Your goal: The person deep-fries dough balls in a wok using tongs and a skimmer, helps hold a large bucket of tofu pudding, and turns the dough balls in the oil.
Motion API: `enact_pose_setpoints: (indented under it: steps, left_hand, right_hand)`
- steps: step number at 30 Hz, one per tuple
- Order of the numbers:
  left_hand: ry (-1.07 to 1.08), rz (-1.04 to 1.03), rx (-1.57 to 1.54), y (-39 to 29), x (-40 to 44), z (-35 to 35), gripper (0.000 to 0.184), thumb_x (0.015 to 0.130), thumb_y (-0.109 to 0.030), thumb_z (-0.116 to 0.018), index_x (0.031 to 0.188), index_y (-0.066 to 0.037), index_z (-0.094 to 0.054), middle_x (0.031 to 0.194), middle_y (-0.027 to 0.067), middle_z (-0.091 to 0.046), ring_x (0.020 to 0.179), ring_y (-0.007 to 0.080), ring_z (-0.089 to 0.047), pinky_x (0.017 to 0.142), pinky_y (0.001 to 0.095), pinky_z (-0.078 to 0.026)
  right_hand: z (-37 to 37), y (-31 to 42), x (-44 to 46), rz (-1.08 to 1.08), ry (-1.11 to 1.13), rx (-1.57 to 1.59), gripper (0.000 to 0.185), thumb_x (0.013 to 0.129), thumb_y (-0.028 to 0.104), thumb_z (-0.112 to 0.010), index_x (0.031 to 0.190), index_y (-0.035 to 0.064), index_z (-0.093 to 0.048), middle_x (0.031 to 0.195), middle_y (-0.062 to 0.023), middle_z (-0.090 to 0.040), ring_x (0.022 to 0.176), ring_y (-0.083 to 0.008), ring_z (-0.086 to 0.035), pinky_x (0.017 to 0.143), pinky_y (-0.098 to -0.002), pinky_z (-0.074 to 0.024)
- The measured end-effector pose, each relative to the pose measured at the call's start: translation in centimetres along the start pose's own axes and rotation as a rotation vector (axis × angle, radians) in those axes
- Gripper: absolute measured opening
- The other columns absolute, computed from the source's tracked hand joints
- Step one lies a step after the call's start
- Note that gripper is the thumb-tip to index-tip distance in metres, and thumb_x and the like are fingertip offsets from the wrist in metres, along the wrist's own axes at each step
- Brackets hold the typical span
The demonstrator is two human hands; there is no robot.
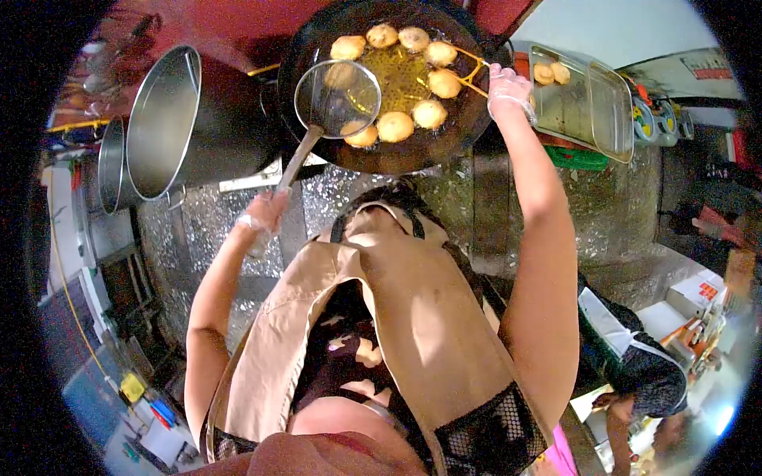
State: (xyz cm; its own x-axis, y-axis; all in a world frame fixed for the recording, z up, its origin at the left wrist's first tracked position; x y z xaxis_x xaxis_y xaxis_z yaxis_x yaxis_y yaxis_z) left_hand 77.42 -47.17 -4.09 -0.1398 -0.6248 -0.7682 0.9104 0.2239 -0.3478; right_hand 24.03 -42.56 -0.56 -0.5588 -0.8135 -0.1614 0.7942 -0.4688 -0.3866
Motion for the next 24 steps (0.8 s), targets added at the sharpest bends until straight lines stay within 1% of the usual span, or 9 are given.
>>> enact_pose_setpoints:
  steps: [2,3,8,11,15,17,18,22,24]
  left_hand:
    - [-0.009,-0.013,0.01,-0.2,-0.4,0.0,0.059,0.087,-0.054,-0.047,0.088,0.005,-0.058,0.054,0.0109,-0.057,0.045,0.0212,-0.056,0.048,0.036,-0.046]
    - [0.042,-0.039,0.074,0.2,0.4,-0.3,0.059,0.086,-0.054,-0.046,0.085,0.004,-0.059,0.054,0.0116,-0.057,0.046,0.0225,-0.057,0.051,0.0365,-0.046]
    - [-0.054,-0.107,0.136,-0.8,0.0,0.8,0.061,0.085,-0.056,-0.047,0.08,0.004,-0.06,0.055,0.0118,-0.058,0.051,0.0234,-0.059,0.055,0.0374,-0.046]
    - [-0.026,-0.025,0.083,-0.9,-0.7,0.5,0.062,0.085,-0.057,-0.047,0.08,0.003,-0.06,0.055,0.0112,-0.058,0.052,0.0235,-0.059,0.056,0.0367,-0.046]
    - [0.009,-0.03,0.072,0.4,0.5,0.1,0.062,0.084,-0.058,-0.046,0.079,0.002,-0.061,0.055,0.0105,-0.058,0.052,0.0233,-0.059,0.056,0.0355,-0.047]
    - [0.005,-0.046,0.143,0.1,0.4,0.2,0.065,0.084,-0.061,-0.044,0.078,0.002,-0.061,0.053,0.01,-0.057,0.052,0.0235,-0.059,0.058,0.0352,-0.047]
    - [0.007,-0.039,0.095,0.0,0.3,0.1,0.067,0.084,-0.063,-0.043,0.074,0.001,-0.061,0.051,0.0101,-0.056,0.054,0.0238,-0.06,0.061,0.0352,-0.047]
    - [0.014,-0.017,0.137,0.7,0.8,0.1,0.066,0.084,-0.061,-0.043,0.067,0.0,-0.06,0.05,0.0102,-0.055,0.055,0.023,-0.059,0.062,0.035,-0.047]
    - [0.018,-0.034,0.128,0.2,0.5,0.2,0.066,0.085,-0.061,-0.043,0.068,0.0,-0.06,0.05,0.0102,-0.055,0.053,0.0228,-0.059,0.061,0.035,-0.047]
  right_hand:
    - [-0.3,-0.2,0.2,0.003,0.013,0.0,0.035,0.087,0.017,-0.05,0.121,0.0172,-0.043,0.11,-0.0071,-0.056,0.1,-0.0279,-0.059,0.081,-0.0412,-0.0467]
    - [-0.4,-0.2,0.3,0.004,0.025,-0.002,0.035,0.087,0.016,-0.05,0.122,0.0176,-0.044,0.11,-0.0071,-0.057,0.1,-0.0278,-0.059,0.08,-0.0412,-0.0468]
    - [0.0,-0.2,0.2,0.007,-0.014,-0.021,0.033,0.088,0.016,-0.048,0.121,0.0171,-0.045,0.111,-0.0078,-0.057,0.101,-0.029,-0.059,0.08,-0.042,-0.0469]
    - [-0.1,-0.2,0.4,0.028,-0.013,-0.007,0.034,0.088,0.015,-0.048,0.121,0.0169,-0.044,0.111,-0.0079,-0.057,0.102,-0.0293,-0.058,0.081,-0.0421,-0.0463]
    - [-0.8,-0.5,0.4,0.022,0.0,0.003,0.036,0.088,0.015,-0.048,0.124,0.0176,-0.043,0.112,-0.008,-0.056,0.103,-0.0292,-0.058,0.082,-0.0424,-0.0455]
    - [-1.1,-0.5,0.4,0.013,0.018,0.016,0.038,0.088,0.015,-0.048,0.125,0.0176,-0.043,0.114,-0.0079,-0.055,0.104,-0.0292,-0.057,0.083,-0.0426,-0.0452]
    - [-1.1,-0.5,0.4,0.015,0.016,0.016,0.037,0.089,0.016,-0.047,0.126,0.0173,-0.042,0.114,-0.0078,-0.055,0.104,-0.0292,-0.057,0.082,-0.0426,-0.0455]
    - [-0.4,-0.3,0.0,-0.003,0.041,0.011,0.036,0.089,0.017,-0.048,0.125,0.0166,-0.043,0.113,-0.0084,-0.055,0.105,-0.0292,-0.057,0.083,-0.0425,-0.0457]
    - [-0.3,-0.4,0.1,0.002,0.041,0.018,0.037,0.089,0.016,-0.048,0.125,0.0163,-0.043,0.113,-0.0086,-0.055,0.105,-0.029,-0.057,0.083,-0.0421,-0.0458]
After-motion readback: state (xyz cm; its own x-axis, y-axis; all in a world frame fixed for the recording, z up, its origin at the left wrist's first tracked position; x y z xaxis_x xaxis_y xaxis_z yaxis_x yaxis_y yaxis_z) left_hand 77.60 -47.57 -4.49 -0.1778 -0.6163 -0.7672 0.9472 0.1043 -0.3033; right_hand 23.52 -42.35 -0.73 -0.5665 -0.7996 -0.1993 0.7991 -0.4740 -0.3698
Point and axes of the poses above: each hand's wrist, its own x-axis towards the middle knuckle, its own z-axis out of the back of the hand, y = z × x, the point moved 10 cm from there along x, towards the middle knuckle
